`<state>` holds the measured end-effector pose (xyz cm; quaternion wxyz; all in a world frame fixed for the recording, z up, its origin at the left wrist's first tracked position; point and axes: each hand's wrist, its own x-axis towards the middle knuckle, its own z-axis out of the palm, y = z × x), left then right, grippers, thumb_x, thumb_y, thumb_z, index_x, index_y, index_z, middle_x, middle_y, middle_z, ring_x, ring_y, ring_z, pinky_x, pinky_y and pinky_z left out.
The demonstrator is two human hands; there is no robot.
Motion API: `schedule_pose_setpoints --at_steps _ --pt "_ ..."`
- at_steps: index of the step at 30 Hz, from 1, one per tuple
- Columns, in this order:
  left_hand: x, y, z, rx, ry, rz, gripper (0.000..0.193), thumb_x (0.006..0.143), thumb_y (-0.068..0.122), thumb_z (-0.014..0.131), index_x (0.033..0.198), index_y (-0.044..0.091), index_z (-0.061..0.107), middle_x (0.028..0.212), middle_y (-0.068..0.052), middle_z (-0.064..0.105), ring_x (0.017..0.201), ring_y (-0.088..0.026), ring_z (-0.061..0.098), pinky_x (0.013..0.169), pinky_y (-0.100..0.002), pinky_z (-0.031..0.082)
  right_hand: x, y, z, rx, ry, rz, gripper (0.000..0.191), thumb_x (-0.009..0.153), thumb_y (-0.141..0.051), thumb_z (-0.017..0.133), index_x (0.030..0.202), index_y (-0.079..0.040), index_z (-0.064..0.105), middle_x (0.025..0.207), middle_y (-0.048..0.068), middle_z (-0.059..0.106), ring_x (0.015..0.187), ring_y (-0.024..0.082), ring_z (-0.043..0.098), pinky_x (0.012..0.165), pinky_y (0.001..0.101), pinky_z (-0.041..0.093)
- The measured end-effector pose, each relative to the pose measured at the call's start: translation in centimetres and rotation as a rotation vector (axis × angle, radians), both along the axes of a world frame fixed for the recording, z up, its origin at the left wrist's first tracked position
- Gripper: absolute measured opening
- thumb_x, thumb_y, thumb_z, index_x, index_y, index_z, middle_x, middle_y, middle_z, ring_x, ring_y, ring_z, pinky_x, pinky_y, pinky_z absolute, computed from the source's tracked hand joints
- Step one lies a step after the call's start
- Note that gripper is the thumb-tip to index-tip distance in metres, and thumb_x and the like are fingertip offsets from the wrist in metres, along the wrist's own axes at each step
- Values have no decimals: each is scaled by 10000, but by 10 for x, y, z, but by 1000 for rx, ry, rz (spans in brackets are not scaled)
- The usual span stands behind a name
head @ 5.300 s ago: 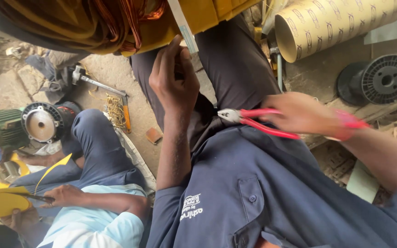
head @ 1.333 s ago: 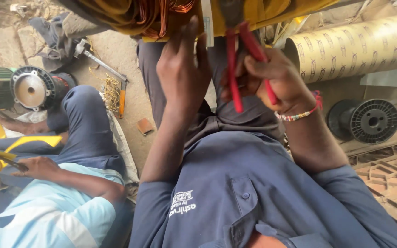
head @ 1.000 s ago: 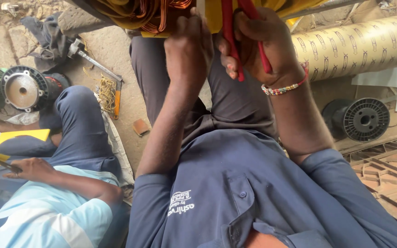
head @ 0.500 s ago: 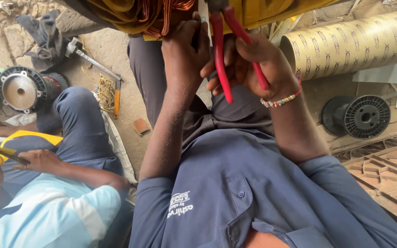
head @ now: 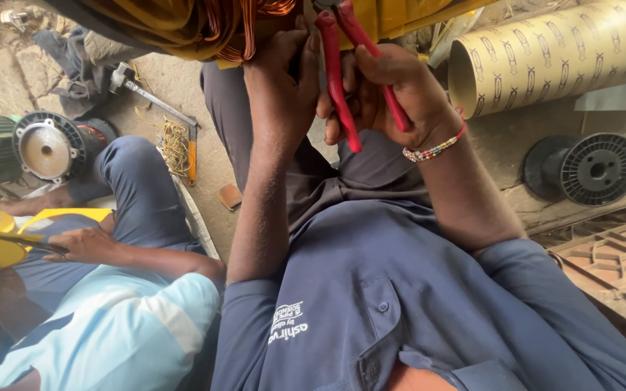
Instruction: The person is repairing an electric motor stator. They use pliers to adjust copper windings, a saw to cut a metal strip, and a hammer to tap the strip into place. They also use a wooden mallet to press components into the stator slots.
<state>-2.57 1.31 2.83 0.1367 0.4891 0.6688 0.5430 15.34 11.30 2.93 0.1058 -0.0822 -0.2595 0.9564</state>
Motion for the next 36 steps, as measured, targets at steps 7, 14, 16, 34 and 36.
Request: schedule_pose_setpoints --at_steps 7,14,16,34,36 --pt "-3 -3 1 -36 13 -33 100 1019 51 673 1076 -26 701 887 -118 714 752 -194 708 701 -325 550 -9 -2 9 -20 29 -14 371 1145 -333 572 1059 28 590 1037 305 704 864 423 745 746 485 609" --pt "3 -21 39 -104 5 -7 280 1039 29 598 1310 4 665 828 -96 710 666 -191 703 641 -341 541 -17 -17 18 -96 -204 -67 344 1101 -284 567 1203 41 622 956 182 720 755 318 729 695 449 606" --pt "9 -23 51 -83 22 -4 279 1034 54 631 1304 -14 656 817 -111 696 666 -204 707 627 -345 543 -17 -21 16 -140 -226 -145 304 1094 -234 565 1189 52 611 956 147 707 789 292 730 687 453 607" --pt "20 -7 70 -138 221 128 90 953 74 673 922 -6 701 871 -150 702 792 -340 712 723 -416 559 -28 -29 28 -120 -203 -146 310 1129 -217 468 1167 62 599 830 192 679 616 305 669 536 438 549" --pt "21 -6 69 -146 221 135 92 954 77 670 918 -4 695 865 -150 703 790 -338 713 719 -414 559 -29 -26 24 -130 -204 -133 307 1119 -220 481 1156 60 601 830 182 680 616 303 675 530 434 552"
